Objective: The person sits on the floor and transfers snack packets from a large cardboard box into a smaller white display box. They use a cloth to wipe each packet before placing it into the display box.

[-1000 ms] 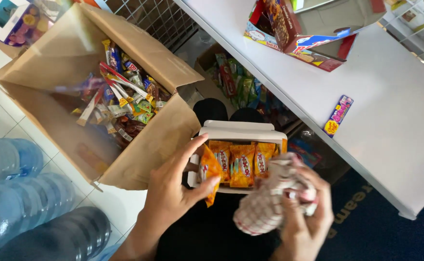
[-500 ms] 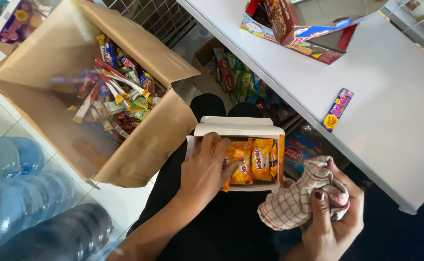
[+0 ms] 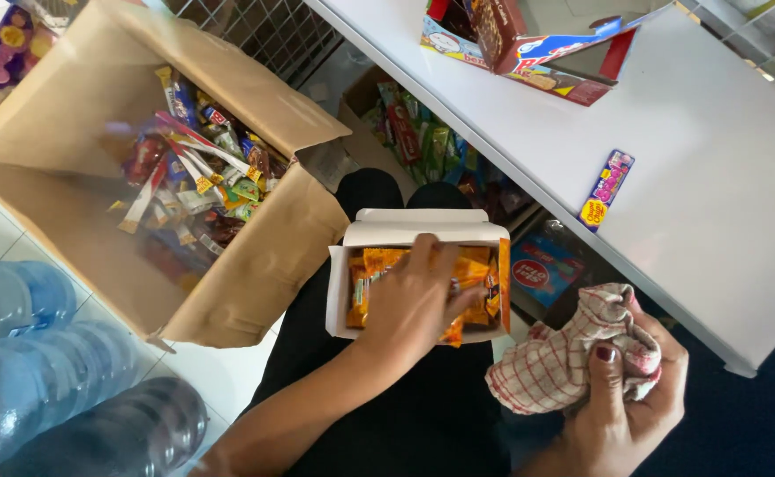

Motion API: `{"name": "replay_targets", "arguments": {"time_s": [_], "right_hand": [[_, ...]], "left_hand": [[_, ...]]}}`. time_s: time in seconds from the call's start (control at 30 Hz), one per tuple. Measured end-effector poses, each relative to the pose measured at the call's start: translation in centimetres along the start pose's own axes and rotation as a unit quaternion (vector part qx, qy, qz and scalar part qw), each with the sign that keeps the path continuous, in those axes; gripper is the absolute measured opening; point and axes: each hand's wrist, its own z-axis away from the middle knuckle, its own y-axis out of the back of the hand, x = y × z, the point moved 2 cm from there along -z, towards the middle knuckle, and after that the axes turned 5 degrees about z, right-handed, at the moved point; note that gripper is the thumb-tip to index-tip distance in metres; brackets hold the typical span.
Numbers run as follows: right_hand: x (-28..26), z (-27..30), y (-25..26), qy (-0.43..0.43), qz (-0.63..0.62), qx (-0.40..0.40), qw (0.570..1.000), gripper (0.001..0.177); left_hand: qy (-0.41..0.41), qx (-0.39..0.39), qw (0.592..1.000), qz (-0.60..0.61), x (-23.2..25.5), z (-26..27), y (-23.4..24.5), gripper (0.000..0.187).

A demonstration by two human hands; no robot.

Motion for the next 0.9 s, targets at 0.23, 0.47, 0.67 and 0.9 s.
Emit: {"name": "replay_targets", "arguments": {"time_s": [0.23, 0.47, 0.67, 0.9], "right_hand": [[-0.9, -0.2, -0.2, 0.007, -0.02, 0.019, 1.0, 0.034], [-1.0, -0.5, -0.7, 0.007, 0.036, -0.016, 0.999, 0.035], [-1.7, -0.1, -1.8, -0.017, -0.003, -0.038, 0.999, 0.032], [0.4, 1.2, -4.8, 0.048, 0.248, -0.28, 0.926, 0.049]], "left_hand": [[-0.028, -0.027, 0.997, 0.06, -0.2, -0.9, -2.8, 0.05], [-0.066, -0.08, 0.991, 0.088, -1.3, 1.0, -3.4, 0.044], [-0.072, -0.064, 0.987, 0.129, -1.0, 2.4, -0.3, 0.043], [-0.068, 0.173, 0.976, 0.112, -6.4, 6.6, 9.6, 0.025]]}}
